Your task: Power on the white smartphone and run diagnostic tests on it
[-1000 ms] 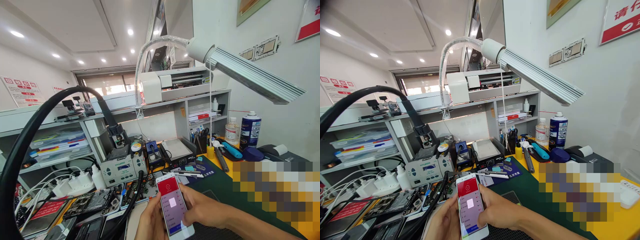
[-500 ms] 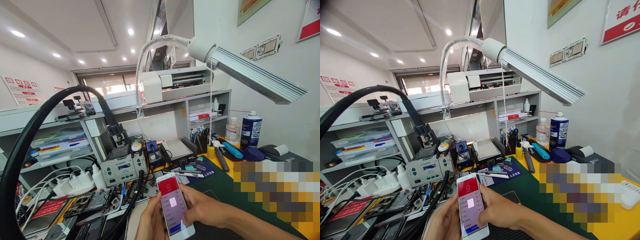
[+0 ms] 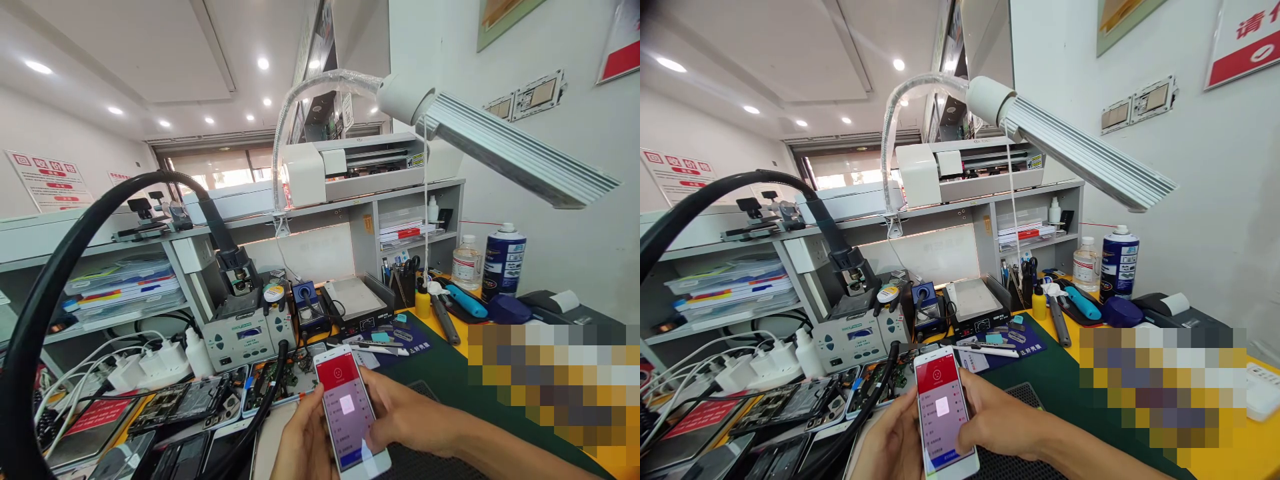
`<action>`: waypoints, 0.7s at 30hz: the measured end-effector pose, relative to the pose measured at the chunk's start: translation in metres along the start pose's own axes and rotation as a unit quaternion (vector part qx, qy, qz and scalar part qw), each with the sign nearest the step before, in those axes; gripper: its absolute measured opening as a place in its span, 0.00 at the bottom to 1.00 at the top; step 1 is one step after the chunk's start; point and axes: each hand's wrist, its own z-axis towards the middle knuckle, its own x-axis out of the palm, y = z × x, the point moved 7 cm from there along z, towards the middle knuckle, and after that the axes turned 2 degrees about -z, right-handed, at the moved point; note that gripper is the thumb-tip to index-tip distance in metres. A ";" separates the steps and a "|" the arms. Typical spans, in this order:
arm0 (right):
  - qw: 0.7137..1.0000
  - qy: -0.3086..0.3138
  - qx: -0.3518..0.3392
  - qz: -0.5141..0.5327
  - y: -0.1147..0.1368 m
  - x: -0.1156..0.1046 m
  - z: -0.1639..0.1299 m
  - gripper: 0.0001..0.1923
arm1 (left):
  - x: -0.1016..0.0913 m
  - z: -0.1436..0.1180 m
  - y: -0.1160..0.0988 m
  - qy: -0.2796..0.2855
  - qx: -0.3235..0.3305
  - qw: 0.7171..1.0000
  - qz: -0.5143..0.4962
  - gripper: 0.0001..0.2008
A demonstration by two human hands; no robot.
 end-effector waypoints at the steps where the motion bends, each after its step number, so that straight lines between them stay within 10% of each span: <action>1: 1.000 0.000 -0.001 0.001 0.000 0.000 0.000 0.40 | 0.000 0.000 0.000 0.002 -0.001 1.000 -0.001 0.30; 21: 1.000 -0.002 -0.001 0.018 0.002 0.002 0.001 0.36 | -0.010 0.008 0.004 0.046 -0.027 0.998 0.040 0.33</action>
